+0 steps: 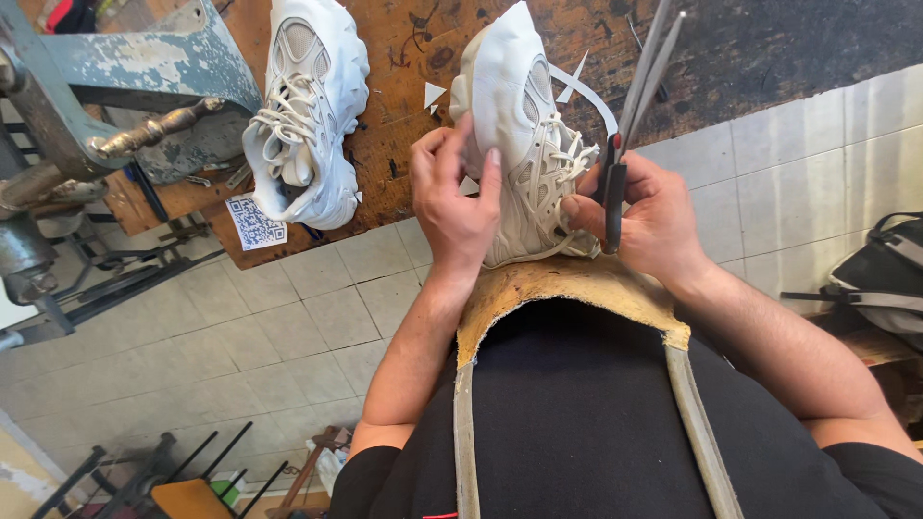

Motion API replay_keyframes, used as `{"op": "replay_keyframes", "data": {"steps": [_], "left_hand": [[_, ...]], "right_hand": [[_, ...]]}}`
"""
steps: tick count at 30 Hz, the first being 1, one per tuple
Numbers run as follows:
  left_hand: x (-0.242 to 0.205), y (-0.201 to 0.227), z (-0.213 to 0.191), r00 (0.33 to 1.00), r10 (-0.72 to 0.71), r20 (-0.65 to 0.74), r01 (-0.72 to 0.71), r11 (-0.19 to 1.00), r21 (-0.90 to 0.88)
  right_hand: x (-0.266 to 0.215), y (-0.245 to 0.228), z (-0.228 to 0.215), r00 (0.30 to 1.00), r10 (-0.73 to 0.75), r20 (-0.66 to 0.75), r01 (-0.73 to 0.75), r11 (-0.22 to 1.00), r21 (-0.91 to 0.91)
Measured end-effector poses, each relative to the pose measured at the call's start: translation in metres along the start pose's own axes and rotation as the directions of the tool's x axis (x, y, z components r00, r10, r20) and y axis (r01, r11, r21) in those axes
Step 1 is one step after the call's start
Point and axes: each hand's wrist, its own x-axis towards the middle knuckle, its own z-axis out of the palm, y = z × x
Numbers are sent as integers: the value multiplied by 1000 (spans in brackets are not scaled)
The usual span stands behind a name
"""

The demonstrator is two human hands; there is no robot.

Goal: The person uses scissors to trim excess white material from the side of a white sneaker. They repeatedly cut small sections along the shoe's edge and peel away the trimmed pieces by hand.

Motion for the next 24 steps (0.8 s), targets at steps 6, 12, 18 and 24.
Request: {"op": "replay_keyframes", "data": {"steps": [6, 12, 18, 24], "left_hand": [[18, 5, -5, 990, -141, 8, 140, 979, -149], [25, 7, -15, 975, -192, 112, 207, 968, -144], [30, 10, -18, 912, -306, 272, 383, 875, -297], [33, 12, -26, 949, -170, 265, 196, 978, -74]], "right_hand": [[1, -1, -3, 1000, -6, 26, 7, 999, -41], [0, -8, -8, 999, 20, 34, -18, 997, -69], [2, -7, -11, 997, 18, 70, -12, 997, -79], [4, -8, -13, 997, 27, 71, -21, 997, -72]]}}
